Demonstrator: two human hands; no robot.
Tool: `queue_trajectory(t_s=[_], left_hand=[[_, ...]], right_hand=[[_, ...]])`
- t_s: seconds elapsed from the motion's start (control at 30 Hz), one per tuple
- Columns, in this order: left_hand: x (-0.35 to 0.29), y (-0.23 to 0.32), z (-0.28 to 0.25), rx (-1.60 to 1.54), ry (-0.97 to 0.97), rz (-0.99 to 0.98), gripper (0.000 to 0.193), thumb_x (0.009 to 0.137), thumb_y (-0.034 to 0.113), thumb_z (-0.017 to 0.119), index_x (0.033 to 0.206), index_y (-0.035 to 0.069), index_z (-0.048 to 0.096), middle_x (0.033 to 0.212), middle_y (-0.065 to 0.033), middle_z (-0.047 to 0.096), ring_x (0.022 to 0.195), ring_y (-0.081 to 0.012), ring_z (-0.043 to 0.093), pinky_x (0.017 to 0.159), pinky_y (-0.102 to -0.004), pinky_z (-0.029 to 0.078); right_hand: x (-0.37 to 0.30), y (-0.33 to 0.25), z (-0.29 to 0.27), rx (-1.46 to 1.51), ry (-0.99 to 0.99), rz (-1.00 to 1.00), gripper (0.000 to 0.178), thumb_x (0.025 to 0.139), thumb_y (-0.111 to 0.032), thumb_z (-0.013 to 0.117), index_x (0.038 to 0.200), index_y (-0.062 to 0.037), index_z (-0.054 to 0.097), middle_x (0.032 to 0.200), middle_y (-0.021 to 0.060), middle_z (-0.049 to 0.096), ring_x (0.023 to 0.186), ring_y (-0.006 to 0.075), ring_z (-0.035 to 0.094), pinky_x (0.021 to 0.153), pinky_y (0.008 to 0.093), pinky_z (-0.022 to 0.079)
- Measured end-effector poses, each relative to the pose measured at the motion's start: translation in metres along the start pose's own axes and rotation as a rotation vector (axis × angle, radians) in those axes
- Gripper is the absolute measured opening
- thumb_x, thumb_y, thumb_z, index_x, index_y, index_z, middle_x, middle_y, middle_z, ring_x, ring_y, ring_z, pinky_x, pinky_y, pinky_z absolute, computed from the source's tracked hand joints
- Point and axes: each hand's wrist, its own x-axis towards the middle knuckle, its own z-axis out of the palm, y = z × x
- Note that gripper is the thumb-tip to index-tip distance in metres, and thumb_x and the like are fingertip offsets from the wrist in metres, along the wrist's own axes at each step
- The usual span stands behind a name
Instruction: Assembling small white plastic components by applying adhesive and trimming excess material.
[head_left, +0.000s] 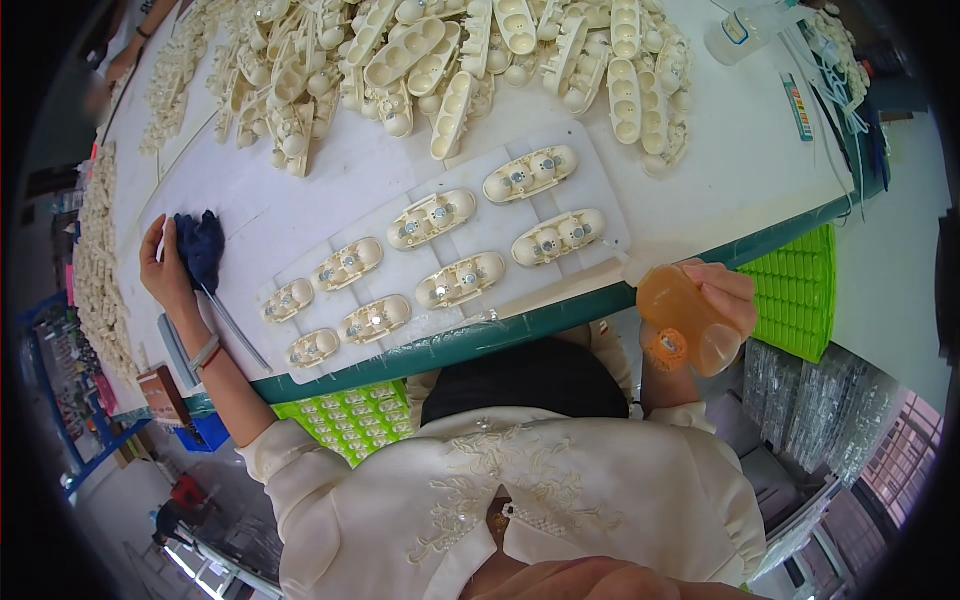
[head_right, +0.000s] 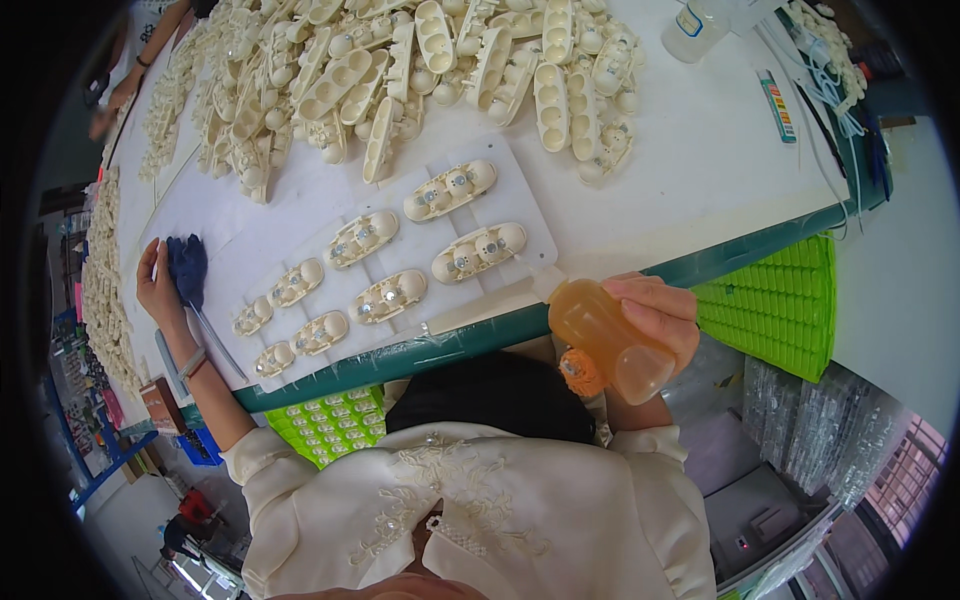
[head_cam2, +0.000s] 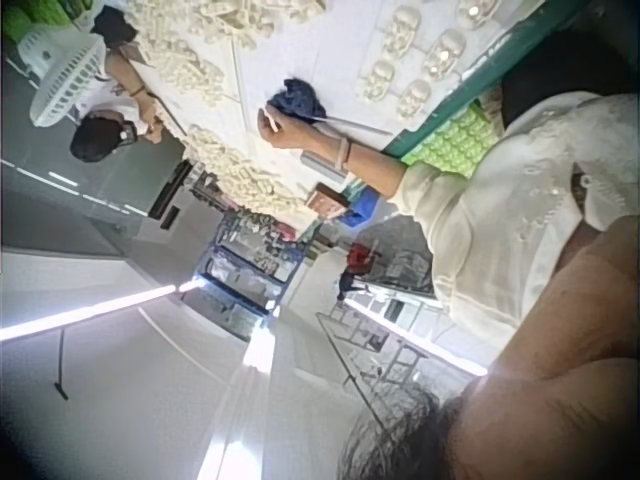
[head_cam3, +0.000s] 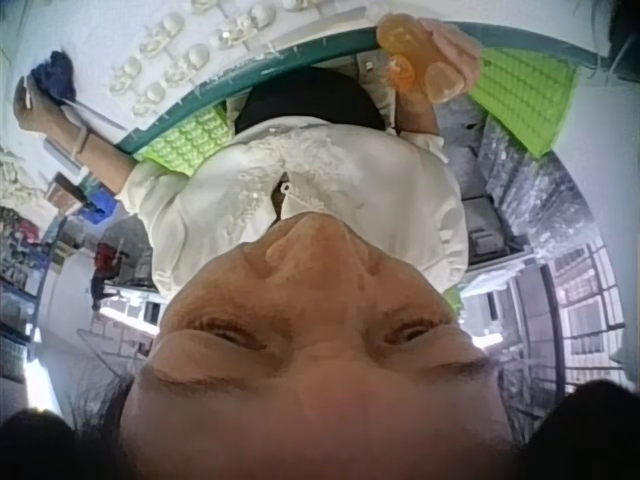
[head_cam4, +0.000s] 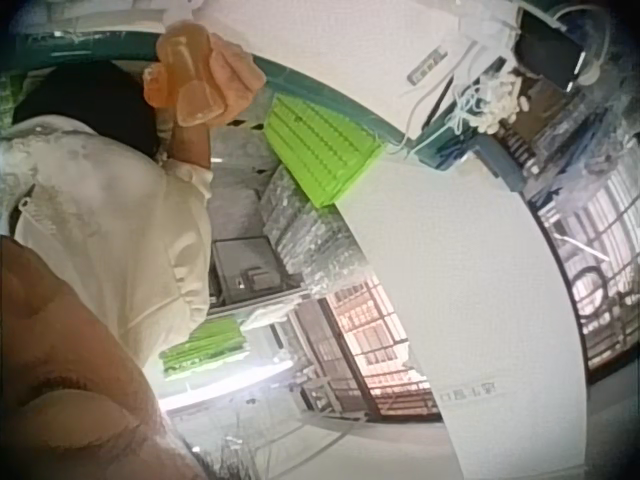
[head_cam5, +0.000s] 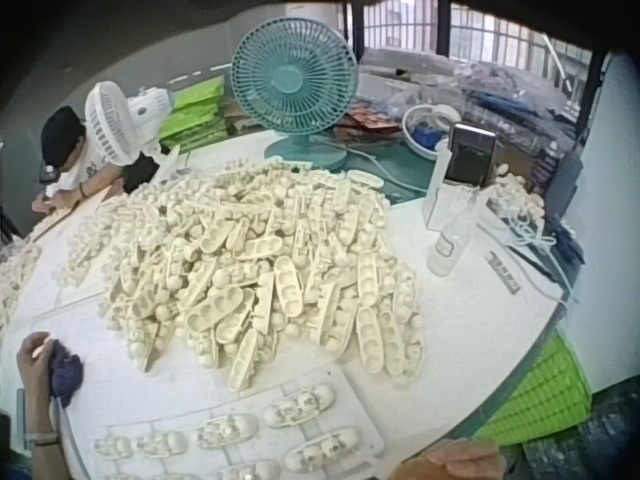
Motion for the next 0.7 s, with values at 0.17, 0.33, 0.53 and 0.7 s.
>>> queue_trajectory(t_s=[0.17, 0.33, 0.53, 0.7], left_hand=[[0.002, -0.007, -0.002, -0.024, -0.012, 0.006, 0.028, 0.081, 0.02, 0.066, 0.102, 0.001, 0.063, 0.1, -0.0094, 0.062, 0.088, -0.0124, 0.057, 0.078, -0.0236, 0.046], [0.003, -0.007, 0.0, -0.032, -0.01, 0.015, 0.028, 0.081, 0.02, 0.066, 0.102, 0.001, 0.063, 0.1, -0.0094, 0.062, 0.088, -0.0126, 0.057, 0.078, -0.0238, 0.046], [0.003, -0.009, -0.001, -0.056, -0.014, 0.007, 0.027, 0.081, 0.019, 0.066, 0.102, 0.001, 0.063, 0.101, -0.0097, 0.062, 0.088, -0.0124, 0.057, 0.077, -0.0236, 0.046], [0.003, -0.012, 0.003, -0.055, -0.016, 0.008, 0.027, 0.081, 0.018, 0.065, 0.102, 0.001, 0.063, 0.098, -0.0088, 0.062, 0.086, -0.0119, 0.058, 0.076, -0.0233, 0.047]], right_hand=[[-0.001, 0.001, -0.005, -0.03, -0.05, 0.022, 0.024, 0.078, -0.008, 0.062, 0.097, 0.0029, 0.052, 0.096, 0.0191, 0.052, 0.079, 0.0277, 0.059, 0.068, 0.0356, 0.051], [-0.006, -0.005, -0.004, -0.138, -0.077, 0.071, 0.038, 0.074, -0.016, 0.07, 0.101, -0.0017, 0.048, 0.095, 0.0177, 0.05, 0.077, 0.0236, 0.057, 0.067, 0.0325, 0.051], [-0.016, -0.003, -0.009, -0.184, -0.108, 0.044, 0.041, 0.073, -0.019, 0.072, 0.101, -0.0014, 0.048, 0.096, 0.0187, 0.052, 0.078, 0.0227, 0.056, 0.067, 0.0323, 0.05], [-0.021, -0.003, -0.012, -0.418, -0.162, -0.056, 0.059, 0.065, -0.036, 0.078, 0.1, -0.0001, 0.047, 0.094, 0.0191, 0.055, 0.077, 0.0216, 0.056, 0.062, 0.0278, 0.046]])
